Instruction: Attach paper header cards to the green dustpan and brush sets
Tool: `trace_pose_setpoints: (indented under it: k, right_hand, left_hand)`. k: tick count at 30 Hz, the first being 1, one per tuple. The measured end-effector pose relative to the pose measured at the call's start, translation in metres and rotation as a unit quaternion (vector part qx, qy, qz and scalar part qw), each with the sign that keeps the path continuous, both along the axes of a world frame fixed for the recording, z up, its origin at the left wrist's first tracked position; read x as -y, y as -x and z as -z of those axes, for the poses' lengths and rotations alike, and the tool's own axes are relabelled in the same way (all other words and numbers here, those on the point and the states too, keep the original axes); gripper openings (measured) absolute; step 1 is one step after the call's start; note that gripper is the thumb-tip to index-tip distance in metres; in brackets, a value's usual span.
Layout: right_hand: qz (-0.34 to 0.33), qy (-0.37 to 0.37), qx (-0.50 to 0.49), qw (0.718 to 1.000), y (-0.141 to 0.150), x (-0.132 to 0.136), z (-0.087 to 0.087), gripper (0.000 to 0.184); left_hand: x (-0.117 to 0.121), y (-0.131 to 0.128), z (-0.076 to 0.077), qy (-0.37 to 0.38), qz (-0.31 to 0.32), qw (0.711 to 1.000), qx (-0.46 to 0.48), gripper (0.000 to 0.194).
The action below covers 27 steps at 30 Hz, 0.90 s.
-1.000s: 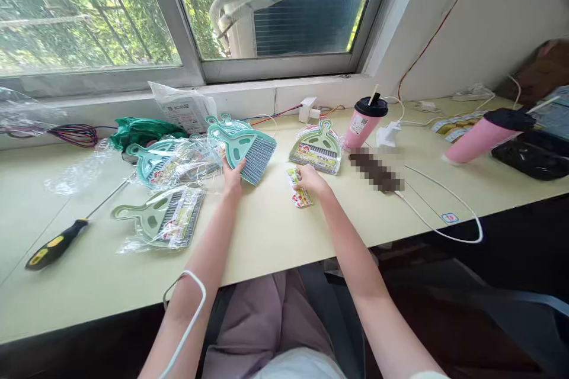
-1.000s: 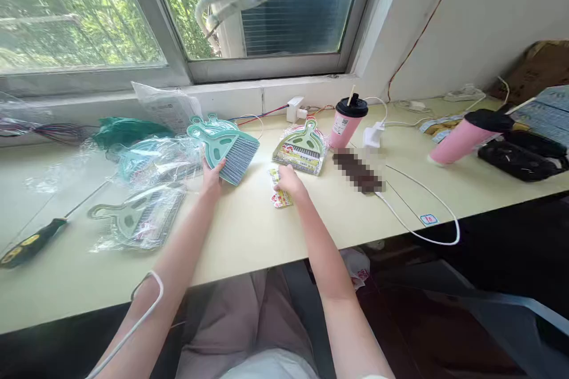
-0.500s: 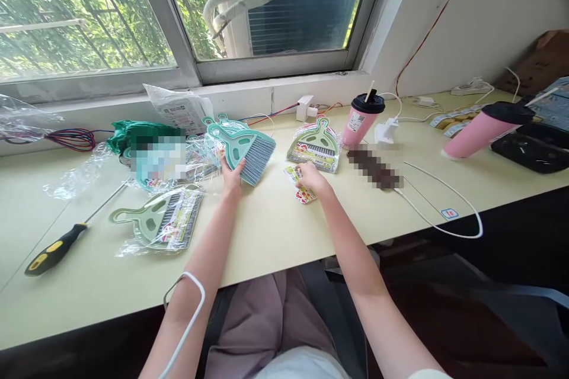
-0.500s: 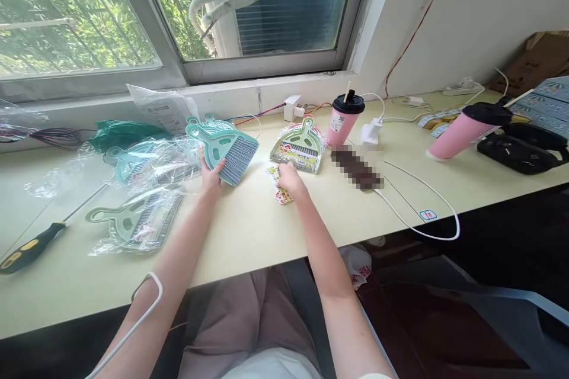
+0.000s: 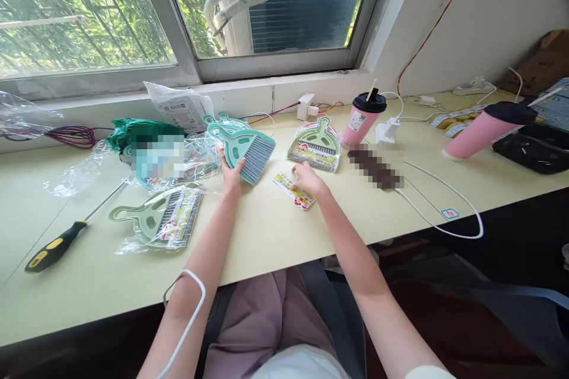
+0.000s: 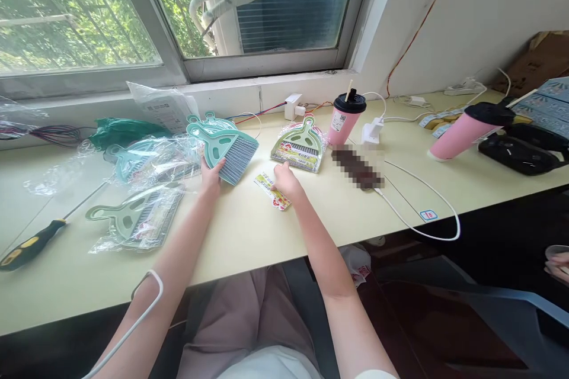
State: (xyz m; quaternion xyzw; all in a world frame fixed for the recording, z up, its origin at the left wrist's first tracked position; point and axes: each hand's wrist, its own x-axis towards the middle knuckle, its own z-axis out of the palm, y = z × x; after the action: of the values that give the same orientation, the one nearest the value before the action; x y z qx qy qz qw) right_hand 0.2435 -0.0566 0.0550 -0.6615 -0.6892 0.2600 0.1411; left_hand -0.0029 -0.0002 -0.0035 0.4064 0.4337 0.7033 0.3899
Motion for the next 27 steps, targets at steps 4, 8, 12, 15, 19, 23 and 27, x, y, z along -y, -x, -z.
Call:
trace_pose_setpoints:
  k: [4,8,12,15,19,23,27]
  right_hand:
    - [-0.037,0.011,0.001,0.999,0.004,0.000,0.000,0.042]
    - [-0.060,0.039,0.006,0.997,0.005,0.000,-0.007,0.025]
    - [-0.021,0.000,0.021,1.000,0.012,0.007,-0.012,0.034]
    - [-0.018,-0.013,0.015,1.000,0.021,0.013,-0.011,0.056]
    - [-0.056,0.004,-0.011,0.998,0.029,0.015,-0.009,0.063]
    - [-0.072,0.012,0.020,0.997,0.028,0.013,-0.009,0.037]
    - [-0.060,-0.036,0.032,0.997,0.025,0.013,-0.008,0.024]
  left_hand:
    - [0.000,0.000,-0.001,0.025,-0.001,1.000,0.015,0.070]
    - [0.001,0.000,-0.003,0.026,-0.002,1.000,0.016,0.070]
    - [0.002,0.001,-0.003,0.033,0.001,0.999,0.011,0.070]
    - [0.002,0.001,-0.003,0.033,-0.002,0.999,0.012,0.070]
    - [0.001,0.001,-0.003,0.033,-0.010,0.999,0.015,0.068]
    - [0.000,0.002,-0.002,0.032,-0.018,0.999,0.011,0.067]
    - [0.000,0.004,-0.001,0.031,-0.022,0.999,0.005,0.064]
